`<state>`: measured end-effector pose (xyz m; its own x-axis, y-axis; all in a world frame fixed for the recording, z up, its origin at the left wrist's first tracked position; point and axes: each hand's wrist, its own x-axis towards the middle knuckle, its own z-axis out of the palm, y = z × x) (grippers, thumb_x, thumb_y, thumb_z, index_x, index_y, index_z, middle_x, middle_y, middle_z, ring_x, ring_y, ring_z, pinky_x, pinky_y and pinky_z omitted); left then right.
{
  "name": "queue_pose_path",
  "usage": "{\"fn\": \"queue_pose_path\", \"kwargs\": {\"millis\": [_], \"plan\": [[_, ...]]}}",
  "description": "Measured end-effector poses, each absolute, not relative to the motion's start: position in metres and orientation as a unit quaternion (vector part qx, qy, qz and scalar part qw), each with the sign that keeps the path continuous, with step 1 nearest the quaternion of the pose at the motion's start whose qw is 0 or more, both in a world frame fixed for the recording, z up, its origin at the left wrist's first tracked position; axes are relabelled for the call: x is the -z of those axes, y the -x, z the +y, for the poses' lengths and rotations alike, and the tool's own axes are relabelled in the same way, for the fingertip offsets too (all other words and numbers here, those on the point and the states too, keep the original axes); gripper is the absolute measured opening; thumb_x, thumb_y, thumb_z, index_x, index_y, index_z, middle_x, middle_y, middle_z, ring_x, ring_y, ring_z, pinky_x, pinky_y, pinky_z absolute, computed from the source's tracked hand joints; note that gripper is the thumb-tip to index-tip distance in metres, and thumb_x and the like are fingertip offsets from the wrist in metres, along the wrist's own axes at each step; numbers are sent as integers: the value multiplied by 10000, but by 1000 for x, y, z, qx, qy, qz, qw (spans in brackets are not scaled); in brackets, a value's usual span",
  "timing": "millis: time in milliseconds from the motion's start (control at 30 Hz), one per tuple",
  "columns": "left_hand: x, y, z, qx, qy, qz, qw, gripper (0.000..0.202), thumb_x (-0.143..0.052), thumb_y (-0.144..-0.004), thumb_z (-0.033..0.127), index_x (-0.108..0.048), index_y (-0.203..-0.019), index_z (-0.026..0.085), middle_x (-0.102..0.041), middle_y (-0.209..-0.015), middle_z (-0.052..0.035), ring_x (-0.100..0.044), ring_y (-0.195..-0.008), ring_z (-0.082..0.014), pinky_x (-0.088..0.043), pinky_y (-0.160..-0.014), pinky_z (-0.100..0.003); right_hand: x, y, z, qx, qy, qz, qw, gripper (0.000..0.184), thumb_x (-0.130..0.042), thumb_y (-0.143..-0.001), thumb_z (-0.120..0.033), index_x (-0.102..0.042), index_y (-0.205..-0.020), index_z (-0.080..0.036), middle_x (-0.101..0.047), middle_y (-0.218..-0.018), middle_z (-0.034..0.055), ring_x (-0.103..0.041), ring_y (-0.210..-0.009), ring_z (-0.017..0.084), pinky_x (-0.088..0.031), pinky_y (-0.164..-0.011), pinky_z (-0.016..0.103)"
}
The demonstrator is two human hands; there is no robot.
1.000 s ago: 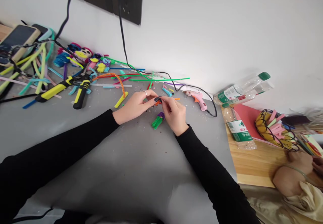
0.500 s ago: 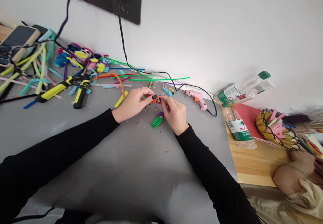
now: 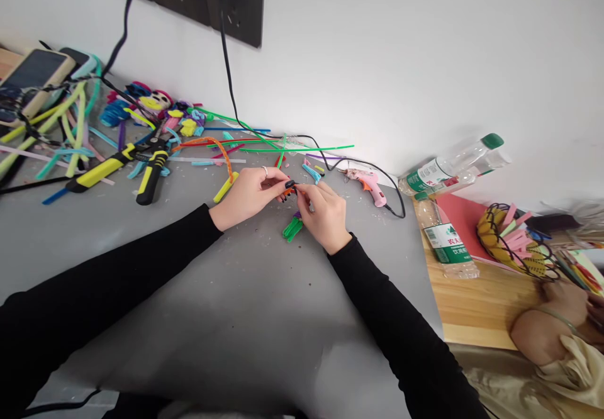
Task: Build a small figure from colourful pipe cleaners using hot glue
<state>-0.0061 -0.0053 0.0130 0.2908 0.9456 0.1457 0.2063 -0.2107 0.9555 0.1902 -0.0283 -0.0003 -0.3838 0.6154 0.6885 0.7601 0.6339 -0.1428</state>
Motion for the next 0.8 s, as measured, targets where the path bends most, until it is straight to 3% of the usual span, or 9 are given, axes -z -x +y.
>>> {"fn": "queue_pose_path", "kwargs": {"millis": [133,333,800], "plan": [[-11,6,-5,-436,-647,433,452,339,-677,-868,506,-716,-879,169,-746,-768,-44,-694,-676,-190,-587,-712,-322,-2,-189,-27,92,416,-826,370,145,-539,-1024,-194,-682,-1039,-218,-622,-719,34,-550,-728,201,-418,-651,331],[-8,7,-1,-465,-627,428,455,402,-703,-847,559,-731,-896,161,-746,-788,-51,-687,-672,-186,-592,-711,-327,-4,-188,-26,95,418,-814,392,143,-563,-1010,-182,-661,-1102,-226,-687,-1006,97,-579,-913,244,-463,-762,390],[-8,6,-2,-472,-604,414,491,533,-771,-767,668,-756,-892,151,-763,-814,-75,-709,-705,-201,-610,-733,-347,-4,-186,-27,83,370,-821,427,131,-535,-1019,-133,-641,-1019,-211,-705,-898,65,-615,-827,207,-452,-736,350]]}}
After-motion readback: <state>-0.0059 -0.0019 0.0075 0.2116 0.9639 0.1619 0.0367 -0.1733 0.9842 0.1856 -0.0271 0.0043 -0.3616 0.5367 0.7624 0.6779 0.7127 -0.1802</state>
